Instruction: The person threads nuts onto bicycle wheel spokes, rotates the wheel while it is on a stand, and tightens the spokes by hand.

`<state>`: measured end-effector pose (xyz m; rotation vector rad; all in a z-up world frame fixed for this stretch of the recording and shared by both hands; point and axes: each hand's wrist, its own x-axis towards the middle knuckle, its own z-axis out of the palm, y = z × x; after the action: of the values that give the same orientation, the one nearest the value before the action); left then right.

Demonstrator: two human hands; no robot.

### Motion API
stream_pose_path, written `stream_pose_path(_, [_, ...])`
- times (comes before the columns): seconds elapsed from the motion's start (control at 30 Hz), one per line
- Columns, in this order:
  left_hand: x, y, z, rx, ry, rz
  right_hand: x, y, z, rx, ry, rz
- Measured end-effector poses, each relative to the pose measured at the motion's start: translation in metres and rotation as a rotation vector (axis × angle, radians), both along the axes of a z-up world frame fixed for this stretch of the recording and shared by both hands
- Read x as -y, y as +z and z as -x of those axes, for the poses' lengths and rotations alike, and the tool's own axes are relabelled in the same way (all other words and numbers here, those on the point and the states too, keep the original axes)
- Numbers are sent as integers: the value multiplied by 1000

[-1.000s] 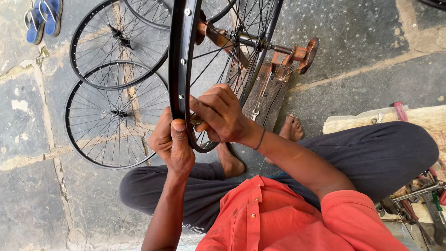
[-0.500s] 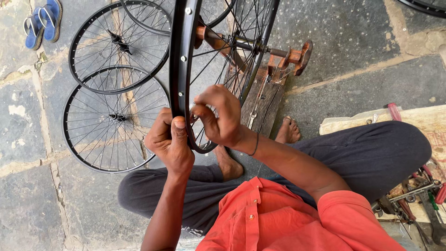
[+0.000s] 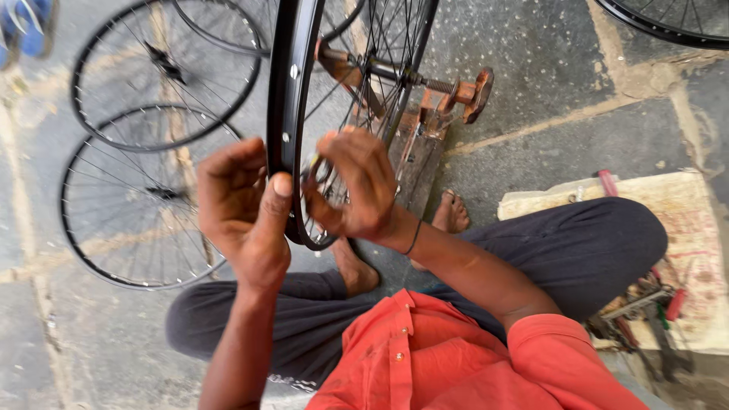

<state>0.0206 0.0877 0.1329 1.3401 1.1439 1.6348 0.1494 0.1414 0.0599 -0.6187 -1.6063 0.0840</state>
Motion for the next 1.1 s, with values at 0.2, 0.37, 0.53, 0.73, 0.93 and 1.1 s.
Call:
stream_pose_path(0.2, [14,-42,11,231,-126,6,18,-43,-54,-74,-48,407])
stream_pose_path(0.37, [3,-228,32,160,124,200,54,-107,-102,-337,-74,746])
stream_pose_path(0.53, [-35,-407,74,-115,51,393,70,-184,-110,-397,-52,1189])
stream_pose_path(0.73, [-44,-475,83,-628,-57,163,116,-225,-105,-111,-19,1166])
stream_pose_path(0.93, [-48,-468,83,-663,-151,482,124,-220,-75,-29,71,1345])
stream_pose_path(1.1, [-49,-442,75,-802,-80,312,95,-222,-62,332,54,961])
